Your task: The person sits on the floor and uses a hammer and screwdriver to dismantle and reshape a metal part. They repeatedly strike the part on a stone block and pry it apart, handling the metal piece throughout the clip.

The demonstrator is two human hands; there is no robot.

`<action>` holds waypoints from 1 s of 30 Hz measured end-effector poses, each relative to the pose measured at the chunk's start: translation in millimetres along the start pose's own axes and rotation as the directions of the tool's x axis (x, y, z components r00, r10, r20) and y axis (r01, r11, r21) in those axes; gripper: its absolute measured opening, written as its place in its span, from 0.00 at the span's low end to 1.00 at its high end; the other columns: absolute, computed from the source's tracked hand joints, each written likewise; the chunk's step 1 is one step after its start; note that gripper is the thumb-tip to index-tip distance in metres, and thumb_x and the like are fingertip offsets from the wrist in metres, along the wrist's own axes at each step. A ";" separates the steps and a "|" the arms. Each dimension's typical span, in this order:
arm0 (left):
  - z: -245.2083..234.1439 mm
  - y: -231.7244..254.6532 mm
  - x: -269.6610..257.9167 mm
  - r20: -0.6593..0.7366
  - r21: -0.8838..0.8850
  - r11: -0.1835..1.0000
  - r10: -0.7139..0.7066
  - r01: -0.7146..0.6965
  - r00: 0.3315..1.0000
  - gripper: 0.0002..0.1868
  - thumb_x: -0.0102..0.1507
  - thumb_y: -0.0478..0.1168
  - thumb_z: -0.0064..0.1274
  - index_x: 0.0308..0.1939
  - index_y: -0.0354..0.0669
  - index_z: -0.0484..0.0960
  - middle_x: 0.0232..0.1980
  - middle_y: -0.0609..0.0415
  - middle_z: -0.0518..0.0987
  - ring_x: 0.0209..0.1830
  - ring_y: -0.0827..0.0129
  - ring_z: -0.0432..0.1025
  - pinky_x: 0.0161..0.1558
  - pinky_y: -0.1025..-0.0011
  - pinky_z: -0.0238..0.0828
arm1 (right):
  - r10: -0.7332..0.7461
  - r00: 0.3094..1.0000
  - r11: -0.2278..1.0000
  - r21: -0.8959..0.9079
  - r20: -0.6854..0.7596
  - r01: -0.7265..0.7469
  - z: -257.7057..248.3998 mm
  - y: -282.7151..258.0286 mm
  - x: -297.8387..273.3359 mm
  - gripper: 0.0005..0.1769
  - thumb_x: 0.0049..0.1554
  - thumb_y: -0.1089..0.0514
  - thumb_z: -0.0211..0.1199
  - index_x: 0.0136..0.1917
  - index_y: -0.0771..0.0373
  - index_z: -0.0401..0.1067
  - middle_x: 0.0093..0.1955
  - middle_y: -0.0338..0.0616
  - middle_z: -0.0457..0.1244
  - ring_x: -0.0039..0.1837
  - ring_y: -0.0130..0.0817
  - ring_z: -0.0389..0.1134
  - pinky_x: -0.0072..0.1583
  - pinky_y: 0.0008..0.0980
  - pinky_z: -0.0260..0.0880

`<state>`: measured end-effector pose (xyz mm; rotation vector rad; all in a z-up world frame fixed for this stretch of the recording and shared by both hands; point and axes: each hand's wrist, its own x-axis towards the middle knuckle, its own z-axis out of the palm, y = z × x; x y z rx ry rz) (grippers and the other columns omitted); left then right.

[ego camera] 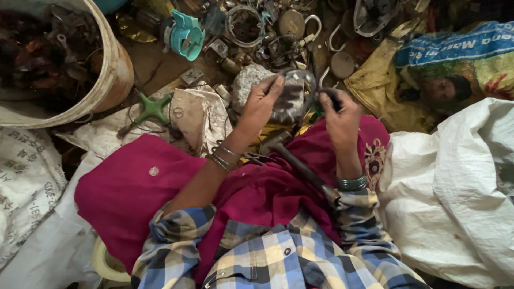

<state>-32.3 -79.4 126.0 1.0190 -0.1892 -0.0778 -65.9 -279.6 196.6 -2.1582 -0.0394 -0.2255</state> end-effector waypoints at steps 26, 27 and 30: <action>-9.7 23.9 -10.4 0.295 0.113 0.972 -0.230 0.205 0.927 0.43 0.68 0.51 0.56 0.83 0.57 0.51 0.75 0.40 0.66 0.70 0.55 0.67 0.71 0.56 0.68 | 0.068 0.885 0.996 -0.089 0.460 -0.030 39.6 9.1 9.9 0.10 0.63 0.59 0.61 0.47 0.70 0.75 0.36 0.40 0.67 0.39 0.22 0.65 0.42 0.28 0.67; -10.9 23.9 -10.8 0.253 0.125 0.966 -0.250 0.224 0.935 0.44 0.67 0.50 0.55 0.83 0.58 0.50 0.74 0.40 0.66 0.68 0.56 0.68 0.70 0.56 0.69 | -0.007 0.876 0.996 -0.075 0.482 0.049 39.2 6.2 16.1 0.10 0.63 0.59 0.61 0.47 0.70 0.75 0.38 0.39 0.69 0.40 0.21 0.66 0.43 0.28 0.68; -18.7 18.3 -13.7 0.191 0.105 0.980 -0.185 0.168 0.964 0.39 0.72 0.49 0.47 0.85 0.55 0.52 0.80 0.44 0.65 0.59 0.57 0.69 0.64 0.57 0.73 | 0.103 0.821 0.985 -0.172 0.561 -0.006 31.4 4.2 32.1 0.13 0.64 0.55 0.63 0.46 0.69 0.76 0.36 0.45 0.67 0.38 0.24 0.64 0.41 0.32 0.66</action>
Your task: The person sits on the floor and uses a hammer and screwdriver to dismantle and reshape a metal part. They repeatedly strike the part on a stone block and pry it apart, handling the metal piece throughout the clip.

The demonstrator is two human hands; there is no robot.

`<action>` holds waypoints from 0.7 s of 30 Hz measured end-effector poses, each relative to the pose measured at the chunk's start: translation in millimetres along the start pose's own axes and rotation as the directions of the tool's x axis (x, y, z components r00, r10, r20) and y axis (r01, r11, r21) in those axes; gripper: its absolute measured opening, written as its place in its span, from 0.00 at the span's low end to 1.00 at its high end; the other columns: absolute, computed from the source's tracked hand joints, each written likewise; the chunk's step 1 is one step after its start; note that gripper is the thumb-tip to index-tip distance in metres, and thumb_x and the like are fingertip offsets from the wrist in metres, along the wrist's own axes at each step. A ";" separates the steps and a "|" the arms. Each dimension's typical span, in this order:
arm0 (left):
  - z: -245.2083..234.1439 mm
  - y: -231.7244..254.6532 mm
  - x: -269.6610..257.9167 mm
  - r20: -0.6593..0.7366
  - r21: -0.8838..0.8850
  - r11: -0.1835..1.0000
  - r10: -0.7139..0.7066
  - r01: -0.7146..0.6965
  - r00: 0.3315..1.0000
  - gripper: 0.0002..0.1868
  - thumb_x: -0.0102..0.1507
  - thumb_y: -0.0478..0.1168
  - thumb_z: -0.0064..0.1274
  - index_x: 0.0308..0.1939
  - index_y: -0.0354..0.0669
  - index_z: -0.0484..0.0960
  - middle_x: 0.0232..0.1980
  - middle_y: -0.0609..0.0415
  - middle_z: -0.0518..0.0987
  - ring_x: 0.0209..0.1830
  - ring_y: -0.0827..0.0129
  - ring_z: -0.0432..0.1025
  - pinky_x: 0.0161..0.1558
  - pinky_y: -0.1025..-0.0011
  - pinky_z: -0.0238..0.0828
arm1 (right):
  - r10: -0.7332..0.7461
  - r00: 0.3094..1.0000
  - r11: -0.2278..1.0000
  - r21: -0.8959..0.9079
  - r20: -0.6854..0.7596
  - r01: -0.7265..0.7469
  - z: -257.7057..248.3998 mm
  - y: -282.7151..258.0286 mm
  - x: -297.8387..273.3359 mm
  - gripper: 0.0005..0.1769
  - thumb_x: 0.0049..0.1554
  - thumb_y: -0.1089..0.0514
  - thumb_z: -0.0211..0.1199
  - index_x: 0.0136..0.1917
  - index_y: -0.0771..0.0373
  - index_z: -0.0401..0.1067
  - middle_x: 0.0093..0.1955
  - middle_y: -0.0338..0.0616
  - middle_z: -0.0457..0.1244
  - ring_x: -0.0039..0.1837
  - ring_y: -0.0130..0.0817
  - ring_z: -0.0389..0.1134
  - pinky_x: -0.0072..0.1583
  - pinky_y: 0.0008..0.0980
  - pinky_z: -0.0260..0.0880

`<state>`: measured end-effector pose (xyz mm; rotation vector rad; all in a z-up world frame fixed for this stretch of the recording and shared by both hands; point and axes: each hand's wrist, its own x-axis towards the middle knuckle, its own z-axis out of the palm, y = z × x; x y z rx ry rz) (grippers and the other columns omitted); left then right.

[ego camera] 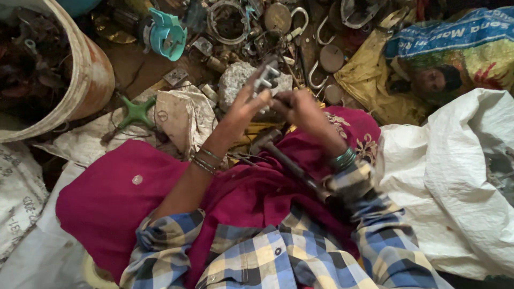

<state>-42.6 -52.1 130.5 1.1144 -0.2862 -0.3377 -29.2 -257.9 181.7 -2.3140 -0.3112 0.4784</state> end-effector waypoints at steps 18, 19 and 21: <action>-71.9 -75.3 21.5 -0.310 -0.414 0.897 0.023 -0.157 0.950 0.42 0.74 0.62 0.39 0.83 0.41 0.50 0.85 0.46 0.55 0.85 0.57 0.50 0.78 0.62 0.47 | 0.122 0.955 0.805 -0.536 -0.271 -0.255 -19.9 268.7 134.2 0.18 0.55 0.49 0.72 0.46 0.69 0.79 0.42 0.61 0.68 0.43 0.59 0.70 0.46 0.52 0.71; -76.0 -78.4 23.4 -0.314 -0.417 0.895 0.020 -0.156 0.949 0.41 0.74 0.61 0.40 0.83 0.42 0.49 0.85 0.47 0.54 0.84 0.57 0.50 0.76 0.62 0.47 | 0.131 0.954 0.749 -0.603 -0.270 -0.274 -15.6 272.2 139.4 0.21 0.54 0.47 0.73 0.44 0.70 0.79 0.42 0.63 0.68 0.44 0.61 0.70 0.48 0.52 0.72; -81.8 -86.0 22.7 -0.320 -0.428 0.892 0.001 -0.145 0.948 0.41 0.73 0.58 0.42 0.83 0.45 0.47 0.85 0.49 0.53 0.82 0.56 0.49 0.73 0.61 0.47 | 0.102 0.952 0.807 -0.536 -0.289 -0.249 -5.1 278.5 140.1 0.19 0.55 0.48 0.71 0.44 0.69 0.79 0.41 0.63 0.68 0.44 0.61 0.70 0.47 0.54 0.71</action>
